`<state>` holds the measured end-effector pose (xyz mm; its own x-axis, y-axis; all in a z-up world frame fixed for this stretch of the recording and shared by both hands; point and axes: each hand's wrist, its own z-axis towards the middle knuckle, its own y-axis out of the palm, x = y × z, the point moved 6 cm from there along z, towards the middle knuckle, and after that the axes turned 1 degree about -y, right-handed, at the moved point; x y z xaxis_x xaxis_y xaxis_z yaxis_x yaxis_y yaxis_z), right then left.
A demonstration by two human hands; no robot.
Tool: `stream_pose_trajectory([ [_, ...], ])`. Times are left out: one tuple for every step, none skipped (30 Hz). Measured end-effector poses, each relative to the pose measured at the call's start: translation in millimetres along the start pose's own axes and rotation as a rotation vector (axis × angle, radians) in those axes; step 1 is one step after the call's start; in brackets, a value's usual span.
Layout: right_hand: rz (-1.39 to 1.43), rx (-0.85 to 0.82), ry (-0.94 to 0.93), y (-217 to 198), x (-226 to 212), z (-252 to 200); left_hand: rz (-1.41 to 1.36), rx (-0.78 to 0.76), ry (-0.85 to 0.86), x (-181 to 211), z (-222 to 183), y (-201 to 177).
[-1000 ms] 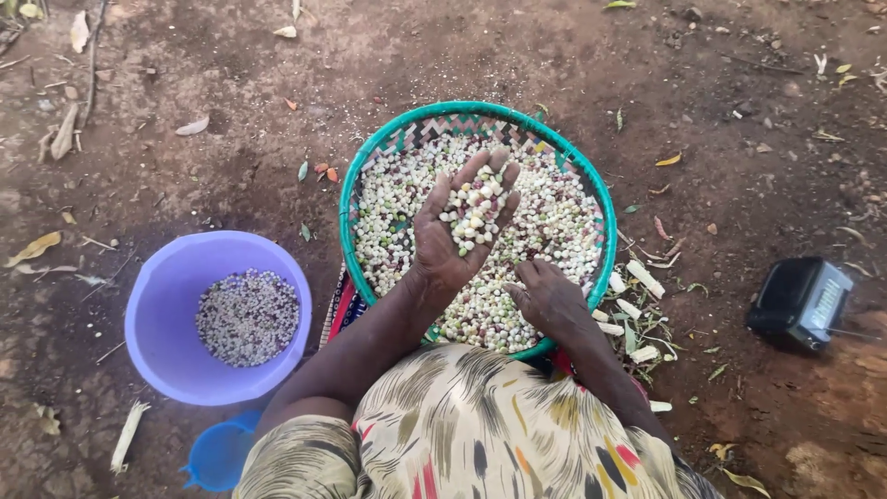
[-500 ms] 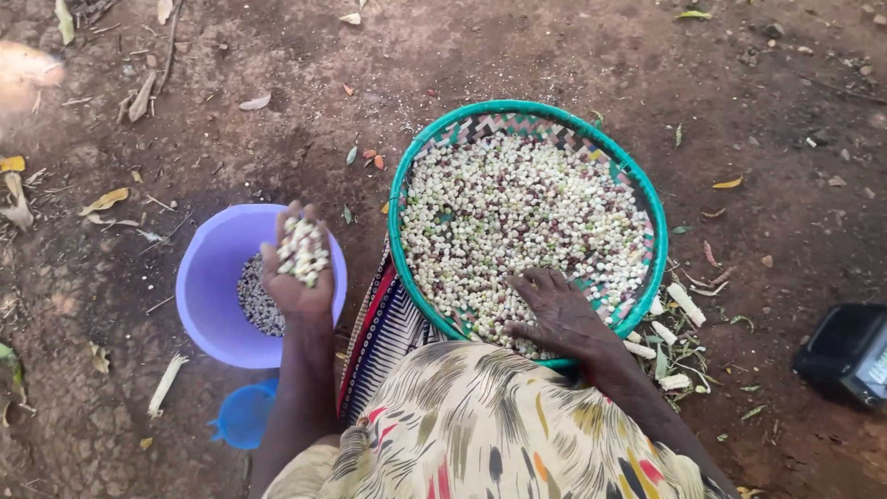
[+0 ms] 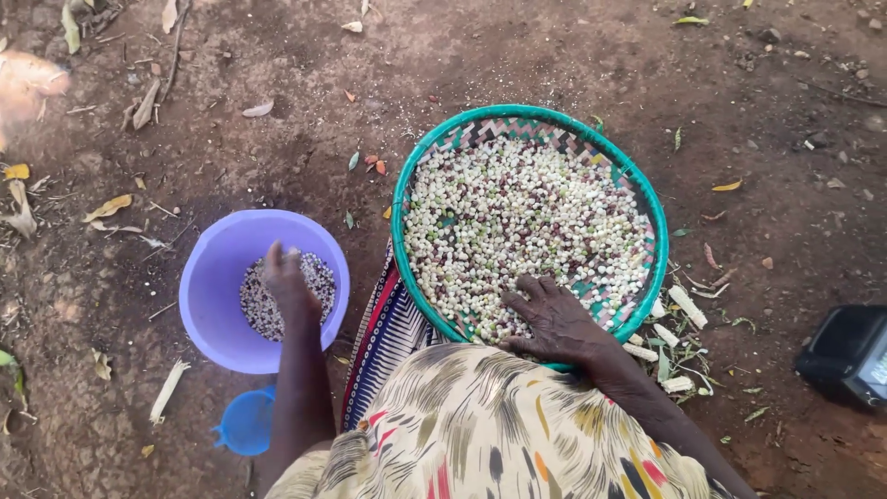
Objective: Sorting and cleaning corn kernels by hand, moving them between a basket and a bowl in an outdoor setting.
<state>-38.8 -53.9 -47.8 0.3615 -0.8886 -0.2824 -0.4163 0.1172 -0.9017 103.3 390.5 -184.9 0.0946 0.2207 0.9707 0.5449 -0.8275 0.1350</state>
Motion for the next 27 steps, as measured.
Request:
stream_pose_trajectory([
  [0.023, -0.008, -0.016, 6.3, 1.5, 0.9, 0.079, -0.066, 0.047, 36.5, -31.7, 33.8],
  [0.026, -0.009, -0.012, 16.4, 4.3, 0.8, 0.082, -0.069, 0.045, 56.1, -47.2, 51.2],
  [0.038, -0.015, -0.032, 26.2, 5.9, 0.2, 0.227, -0.192, 0.224, 85.5, -65.7, 77.5],
  [0.045, -0.014, -0.049, 33.4, 9.7, 3.1, 0.365, -0.319, 0.411, 114.3, -83.2, 108.7],
  [0.045, -0.008, -0.044, 31.7, 6.8, 4.4, 0.362, -0.326, 0.415, 126.7, -92.4, 120.7],
  [0.072, -0.049, -0.047, 32.5, 4.5, 3.8, 0.37, -0.387, 0.54, 143.6, -107.8, 137.5],
  [0.099, -0.09, -0.05, 33.3, 2.4, 3.1, 0.376, -0.446, 0.665, 159.9, -124.4, 153.8],
  [0.099, -0.086, -0.041, 35.7, 4.9, 2.8, 0.371, -0.454, 0.666, 169.9, -135.7, 162.0],
  [0.108, -0.075, -0.071, 37.3, 5.5, 2.8, 0.387, -0.498, 0.673, 179.2, -147.8, 172.3],
  [0.119, -0.062, -0.101, 39.3, 5.1, 3.4, 0.404, -0.542, 0.682, 189.2, -159.9, 181.8],
  [0.12, -0.056, -0.094, 41.4, 7.5, 2.8, 0.401, -0.55, 0.686, 193.9, -168.7, 192.8],
  [0.14, -0.015, -0.101, 41.9, 8.5, 2.8, 0.342, -0.619, 0.669, 197.9, -177.9, 205.7],
  [0.16, 0.025, -0.109, 42.5, 9.3, 2.8, 0.282, -0.688, 0.65, 201.9, -187.5, 218.0],
  [0.162, 0.031, -0.099, 41.2, 11.1, 2.9, 0.279, -0.7, 0.652, 211.9, -195.5, 231.0],
  [0.246, 0.035, -0.088, 39.9, 12.6, 3.4, 0.205, -0.81, 0.594, 219.5, -205.2, 246.3],
  [0.328, 0.035, -0.08, 38.1, 14.7, 3.9, 0.13, -0.914, 0.531, 227.2, -215.6, 260.8],
  [0.327, 0.036, -0.074, 40.6, 15.5, 2.9, 0.127, -0.919, 0.53, 227.8, -225.2, 276.5],
  [0.407, 0.009, 0.004, 44.6, 22.0, 2.8, -0.014, -0.995, 0.447, 227.7, -236.2, 293.1],
  [0.486, -0.017, 0.083, 48.8, 27.8, 2.7, -0.155, -1.067, 0.361, 228.3, -246.9, 309.1],
  [0.481, -0.02, 0.08, 40.6, 25.7, -1.6, -0.159, -1.062, 0.363, 225.4, -256.6, 321.0],
  [0.611, -0.008, 0.147, 32.9, 27.8, -6.3, -0.247, -1.093, 0.266, 220.4, -266.2, 334.5],
  [0.744, 0.01, 0.221, 26.8, 29.9, -13.1, -0.334, -1.129, 0.165, 214.7, -278.1, 349.1],
  [0.741, 0.012, 0.224, 24.8, 32.0, -10.8, -0.338, -1.131, 0.165, 201.7, -281.5, 351.7],
  [0.999, 0.109, 0.391, 25.1, 43.1, -13.3, -0.32, -1.113, 0.07, 182.6, -284.4, 355.2],
  [1.253, 0.212, 0.56, 27.3, 53.3, -17.3, -0.301, -1.094, -0.024, 163.5, -287.8, 358.8],
  [1.246, 0.222, 0.563, 24.4, 62.2, -18.7, -0.309, -1.102, -0.02, 142.9, -287.2, 358.5],
  [1.561, 0.315, 0.564, 22.7, 71.0, -20.9, -0.253, -0.982, -0.159, 112.8, -281.1, 356.3],
])
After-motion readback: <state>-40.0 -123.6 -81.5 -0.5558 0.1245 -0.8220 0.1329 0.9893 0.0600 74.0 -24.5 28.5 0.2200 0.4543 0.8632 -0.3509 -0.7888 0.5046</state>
